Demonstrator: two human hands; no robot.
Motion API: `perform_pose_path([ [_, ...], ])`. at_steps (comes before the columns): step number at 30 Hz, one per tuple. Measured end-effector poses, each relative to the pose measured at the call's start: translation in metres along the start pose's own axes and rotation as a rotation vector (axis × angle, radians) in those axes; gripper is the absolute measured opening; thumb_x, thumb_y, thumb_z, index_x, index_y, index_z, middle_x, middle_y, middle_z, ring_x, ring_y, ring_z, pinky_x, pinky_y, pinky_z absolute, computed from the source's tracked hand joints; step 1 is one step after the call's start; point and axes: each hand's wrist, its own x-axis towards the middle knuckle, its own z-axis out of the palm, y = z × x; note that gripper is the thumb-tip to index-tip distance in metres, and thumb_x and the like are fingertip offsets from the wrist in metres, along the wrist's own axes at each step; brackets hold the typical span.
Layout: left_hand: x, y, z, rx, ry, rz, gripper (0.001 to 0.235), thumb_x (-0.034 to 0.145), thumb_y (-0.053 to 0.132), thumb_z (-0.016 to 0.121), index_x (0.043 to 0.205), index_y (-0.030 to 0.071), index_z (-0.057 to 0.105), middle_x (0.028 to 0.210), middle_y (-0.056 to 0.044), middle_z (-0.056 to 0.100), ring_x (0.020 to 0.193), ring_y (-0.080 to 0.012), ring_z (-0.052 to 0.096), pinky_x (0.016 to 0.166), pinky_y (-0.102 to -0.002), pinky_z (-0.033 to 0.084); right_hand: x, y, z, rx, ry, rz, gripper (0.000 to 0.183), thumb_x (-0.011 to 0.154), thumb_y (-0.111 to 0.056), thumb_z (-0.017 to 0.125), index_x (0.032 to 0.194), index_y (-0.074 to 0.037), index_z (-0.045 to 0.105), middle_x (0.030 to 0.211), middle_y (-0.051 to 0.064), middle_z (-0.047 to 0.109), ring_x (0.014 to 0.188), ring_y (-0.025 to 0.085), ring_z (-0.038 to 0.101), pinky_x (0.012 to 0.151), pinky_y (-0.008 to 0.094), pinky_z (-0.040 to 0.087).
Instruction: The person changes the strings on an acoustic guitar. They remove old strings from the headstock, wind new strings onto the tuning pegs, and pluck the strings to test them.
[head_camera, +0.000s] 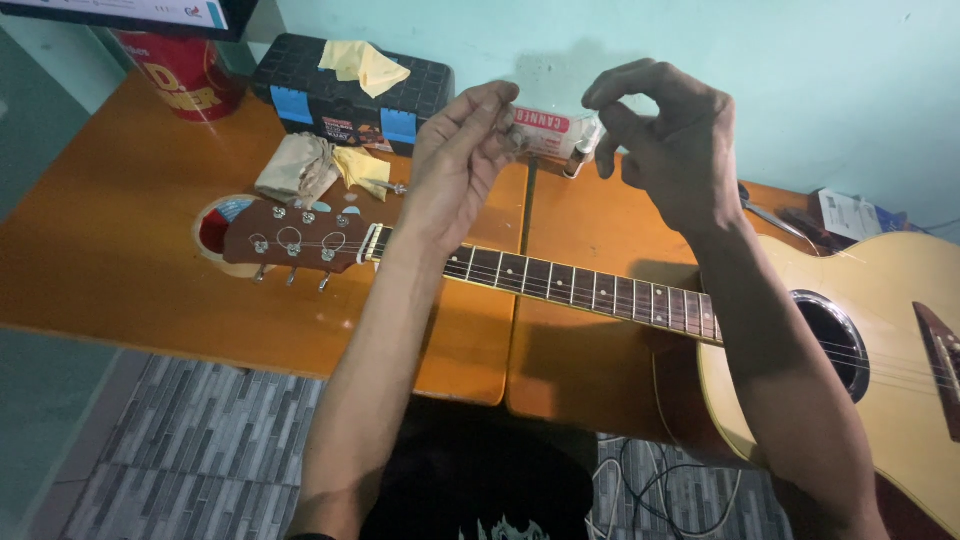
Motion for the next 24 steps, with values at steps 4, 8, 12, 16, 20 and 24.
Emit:
perform_pose_path([
  [4,0.000,0.001,0.000,0.005,-0.009,0.002,0.020,0.102,0.006,0.063,0.118,-0.005,0.067,0.107,-0.012,0.068,0.084,-0.0146,0.067,0.081,-0.027,0.061,0.000,0.003,0.001,0.006,0.089,0.045,0.015,0.103,0.005,0.065,0.097,-0.009,0.068,0.099,0.006,0.068,0.058,0.013,0.067,0.038,0.019,0.026],
  [8,0.000,0.007,-0.002,0.064,-0.002,0.012,0.015,0.102,0.006,0.064,0.113,-0.001,0.071,0.103,-0.008,0.071,0.089,-0.0104,0.066,0.081,-0.021,0.059,-0.001,0.009,0.004,-0.044,0.069,0.063,0.007,0.100,0.002,0.072,0.098,-0.005,0.074,0.094,0.007,0.073,0.057,0.013,0.067,0.041,0.019,0.027],
  [12,-0.001,0.013,-0.005,0.100,0.032,0.008,0.016,0.101,0.004,0.064,0.114,-0.003,0.072,0.105,-0.011,0.075,0.090,-0.0109,0.070,0.079,-0.021,0.062,-0.001,0.009,0.009,-0.010,0.104,0.051,0.006,0.099,0.002,0.070,0.100,-0.002,0.075,0.093,0.012,0.075,0.055,0.017,0.069,0.039,0.021,0.029],
  [16,-0.002,0.022,-0.005,0.333,-0.013,0.041,0.014,0.104,0.008,0.059,0.106,0.003,0.072,0.094,-0.005,0.069,0.081,-0.0091,0.059,0.072,-0.019,0.051,0.000,0.014,0.009,-0.058,0.029,0.043,0.008,0.098,0.003,0.073,0.102,-0.003,0.077,0.095,0.011,0.076,0.059,0.016,0.070,0.038,0.020,0.030],
  [20,0.002,0.025,-0.018,0.564,-0.142,0.098,0.018,0.106,0.007,0.055,0.102,0.007,0.072,0.076,0.000,0.059,0.064,-0.0059,0.043,0.061,-0.018,0.034,-0.002,0.008,0.010,-0.135,-0.014,0.030,0.004,0.099,-0.001,0.074,0.101,-0.003,0.077,0.097,0.009,0.075,0.061,0.015,0.069,0.039,0.022,0.029],
  [24,-0.003,0.041,-0.005,0.822,-0.124,0.114,0.013,0.104,0.012,0.059,0.105,0.009,0.072,0.086,-0.003,0.066,0.077,-0.0099,0.058,0.067,-0.018,0.047,-0.003,0.009,0.013,-0.118,-0.009,0.097,0.002,0.099,-0.007,0.076,0.100,-0.006,0.077,0.070,0.010,0.070,0.056,0.010,0.066,0.041,0.020,0.027],
])
